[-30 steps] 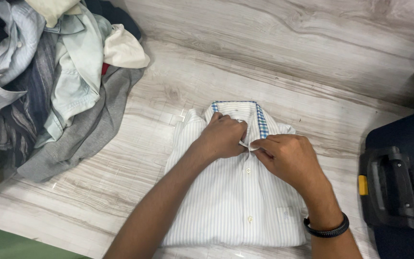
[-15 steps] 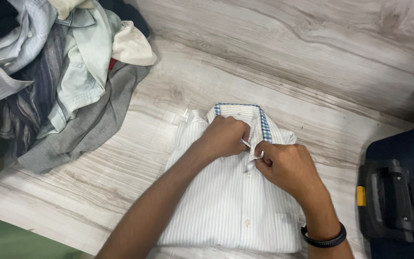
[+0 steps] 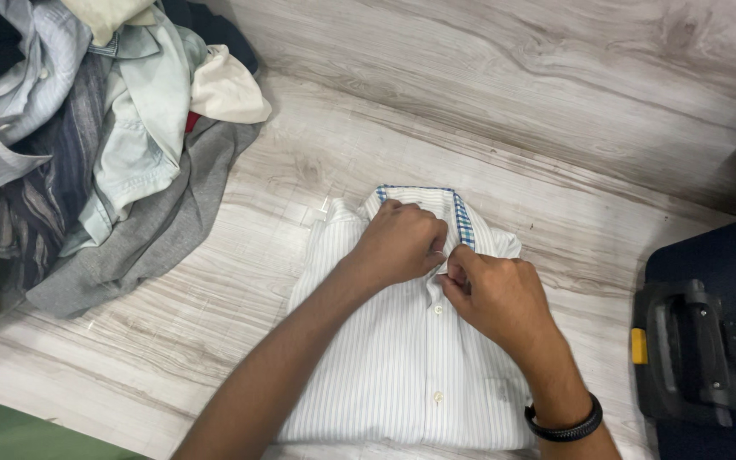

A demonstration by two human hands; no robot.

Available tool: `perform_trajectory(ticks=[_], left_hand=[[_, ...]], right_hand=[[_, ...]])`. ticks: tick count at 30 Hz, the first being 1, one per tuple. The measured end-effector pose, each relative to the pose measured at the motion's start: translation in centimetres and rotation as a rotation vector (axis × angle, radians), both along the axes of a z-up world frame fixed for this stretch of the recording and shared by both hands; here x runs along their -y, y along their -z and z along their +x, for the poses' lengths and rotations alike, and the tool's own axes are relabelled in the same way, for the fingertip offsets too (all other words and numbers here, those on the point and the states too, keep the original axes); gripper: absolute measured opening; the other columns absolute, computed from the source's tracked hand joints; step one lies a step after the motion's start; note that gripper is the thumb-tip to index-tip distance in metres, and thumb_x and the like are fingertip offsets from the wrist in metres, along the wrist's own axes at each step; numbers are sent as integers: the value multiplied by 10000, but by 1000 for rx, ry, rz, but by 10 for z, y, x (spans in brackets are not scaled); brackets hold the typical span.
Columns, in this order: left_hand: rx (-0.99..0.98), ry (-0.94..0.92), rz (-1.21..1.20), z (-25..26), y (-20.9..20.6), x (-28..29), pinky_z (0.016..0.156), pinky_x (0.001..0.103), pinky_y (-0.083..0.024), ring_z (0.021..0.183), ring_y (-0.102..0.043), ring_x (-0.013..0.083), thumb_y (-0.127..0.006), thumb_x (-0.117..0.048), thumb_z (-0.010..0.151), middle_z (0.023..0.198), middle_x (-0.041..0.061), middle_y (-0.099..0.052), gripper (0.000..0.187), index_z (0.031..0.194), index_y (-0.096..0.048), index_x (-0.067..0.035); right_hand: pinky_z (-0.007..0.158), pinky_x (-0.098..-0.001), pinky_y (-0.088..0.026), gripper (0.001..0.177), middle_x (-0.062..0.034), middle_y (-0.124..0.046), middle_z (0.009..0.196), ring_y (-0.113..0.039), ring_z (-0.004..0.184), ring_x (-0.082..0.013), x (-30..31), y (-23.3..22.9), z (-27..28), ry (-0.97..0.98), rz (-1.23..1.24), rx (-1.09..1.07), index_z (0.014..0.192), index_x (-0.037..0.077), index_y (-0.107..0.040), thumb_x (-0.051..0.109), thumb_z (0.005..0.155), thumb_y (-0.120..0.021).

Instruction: The person folds a white striped shirt and a brown striped sweater by hand, then places the shirt into an open suitcase on the floor.

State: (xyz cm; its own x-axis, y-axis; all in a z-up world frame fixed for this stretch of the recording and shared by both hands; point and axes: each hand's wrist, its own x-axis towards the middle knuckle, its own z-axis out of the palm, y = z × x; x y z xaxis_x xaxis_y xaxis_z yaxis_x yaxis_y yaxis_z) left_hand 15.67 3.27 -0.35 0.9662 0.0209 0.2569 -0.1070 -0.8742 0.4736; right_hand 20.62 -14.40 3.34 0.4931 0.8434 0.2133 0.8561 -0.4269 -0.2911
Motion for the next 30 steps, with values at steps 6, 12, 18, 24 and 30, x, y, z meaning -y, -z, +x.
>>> perform_trajectory(ticks=[6,12,18,24,30], left_hand=[[64,-41,284,9,22,12,891,504,-463,912,-707,245,-745,-172,792,812,73,-751,95,796,-738,-78],[-22,-27,165,10,31,10,888,534,-467,893,-716,278,-727,-202,828,843,116,-756,160,908,-732,-63],[-122,-3,-114,11,25,1,890,518,-498,778,-732,261,-647,-229,941,765,88,-762,165,968,-740,-94],[-228,120,-33,-3,4,-12,1031,531,-419,1002,-674,287,-849,-367,716,925,98,-763,386,934,-736,-69],[-239,79,166,-1,3,-9,1126,613,-310,1126,-648,298,-822,-281,747,978,125,-753,347,1023,-747,-83]], right_hand=[[691,-353,-602,272,-86,-780,909,-756,777,-212,-4,-10,-18,84,-401,-174,1049,103,-762,237,814,-798],[1208,-466,-224,578,-226,-448,1487,-355,1438,-344,11,-6,-27,-326,-570,-200,1388,17,-526,100,851,-723],[1238,-541,-16,817,-119,-133,1719,12,1554,-319,-4,-14,-30,-368,-751,-391,1595,185,-314,130,879,-704],[1274,-501,-96,771,-81,-272,1653,-123,1560,-260,-12,-20,-29,-289,-752,-483,1510,205,-427,209,825,-779],[1183,-494,-270,585,-91,-459,1583,-293,1494,-263,7,-27,-15,-353,-564,-435,1317,163,-607,159,773,-822]])
